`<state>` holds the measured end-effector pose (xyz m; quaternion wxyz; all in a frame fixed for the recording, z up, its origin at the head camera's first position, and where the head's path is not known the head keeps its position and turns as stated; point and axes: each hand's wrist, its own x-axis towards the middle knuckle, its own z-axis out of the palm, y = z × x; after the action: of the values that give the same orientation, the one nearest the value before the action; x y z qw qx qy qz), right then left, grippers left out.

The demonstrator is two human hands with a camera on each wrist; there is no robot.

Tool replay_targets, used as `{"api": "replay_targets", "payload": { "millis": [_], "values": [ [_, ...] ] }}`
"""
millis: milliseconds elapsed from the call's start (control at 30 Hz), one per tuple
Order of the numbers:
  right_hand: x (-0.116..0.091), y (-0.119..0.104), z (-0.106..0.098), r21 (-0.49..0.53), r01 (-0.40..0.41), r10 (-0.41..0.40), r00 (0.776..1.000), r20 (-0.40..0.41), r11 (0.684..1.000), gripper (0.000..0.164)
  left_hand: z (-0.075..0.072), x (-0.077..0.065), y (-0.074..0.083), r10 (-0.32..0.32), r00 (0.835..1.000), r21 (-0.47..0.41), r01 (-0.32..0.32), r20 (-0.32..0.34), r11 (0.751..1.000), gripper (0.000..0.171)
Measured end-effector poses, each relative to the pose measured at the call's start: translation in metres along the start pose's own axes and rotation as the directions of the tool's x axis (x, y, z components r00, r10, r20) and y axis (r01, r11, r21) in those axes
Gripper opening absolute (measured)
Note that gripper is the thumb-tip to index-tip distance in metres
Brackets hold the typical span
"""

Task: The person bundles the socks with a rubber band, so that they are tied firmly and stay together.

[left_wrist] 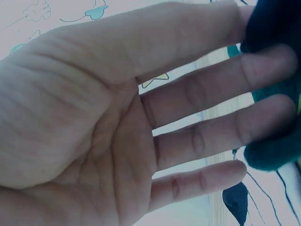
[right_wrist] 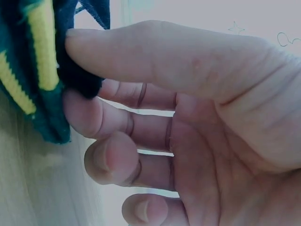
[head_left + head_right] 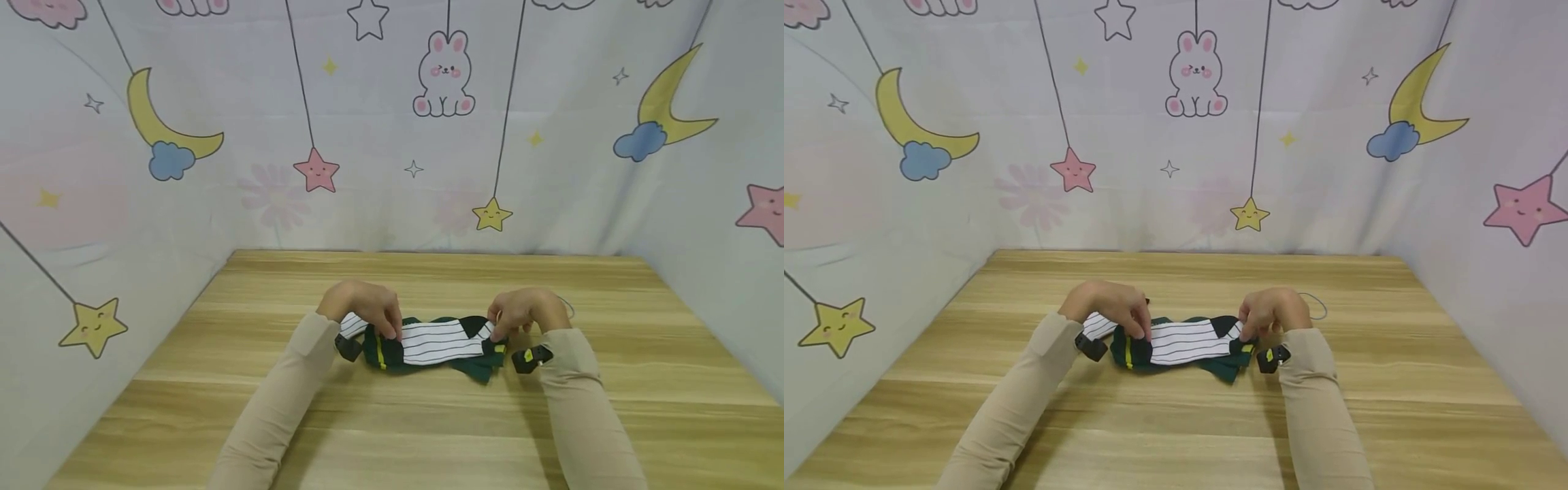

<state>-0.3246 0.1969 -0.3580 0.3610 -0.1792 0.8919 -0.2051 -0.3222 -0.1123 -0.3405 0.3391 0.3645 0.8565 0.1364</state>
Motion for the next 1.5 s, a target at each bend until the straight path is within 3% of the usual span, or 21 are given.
{"api": "replay_targets", "payload": {
  "millis": [167, 633, 900, 1167, 1300, 1500],
  "values": [
    [0.0015, -0.0014, -0.0001, -0.002, -0.002, 0.002, 1.0, 0.01, 1.0, 0.027, 0.0003, 0.0003, -0.0016, -0.012, 1.0, -0.026, 0.012, 0.002, 1.0, 0.017],
    [0.0035, -0.0024, -0.0012, -0.003, -0.024, 0.024, 0.999, -0.042, 1.0, 0.019, -0.001, -0.0019, -0.0006, -0.07, 0.996, -0.004, 0.07, -0.049, 0.998, 0.018],
    [0.0048, -0.002, -0.0017, -0.033, 0.017, -0.019, 0.998, -0.053, 0.999, 0.015, -0.0012, -0.0019, -0.0013, -0.099, 0.993, 0.099, 0.105, -0.061, 0.989, 0.019],
    [0.0059, -0.0029, -0.0009, -0.056, 0.009, -0.014, 0.997, -0.077, 0.998, 0.013, -0.0035, -0.0047, -0.0012, -0.062, 0.994, 0.187, 0.078, -0.09, 0.979, 0.018],
    [0.0049, -0.0033, 0.0001, -0.038, -0.017, 0.014, 0.998, -0.068, 0.999, 0.013, -0.0034, -0.0049, -0.0017, -0.054, 0.995, 0.183, 0.069, -0.087, 0.981, 0.018],
    [0.0041, -0.0045, -0.0001, -0.058, 0.008, -0.014, 0.994, -0.106, 0.998, 0.015, -0.0035, -0.0061, -0.0022, -0.043, 0.996, 0.188, 0.058, -0.081, 0.981, 0.019]
  ]
}}
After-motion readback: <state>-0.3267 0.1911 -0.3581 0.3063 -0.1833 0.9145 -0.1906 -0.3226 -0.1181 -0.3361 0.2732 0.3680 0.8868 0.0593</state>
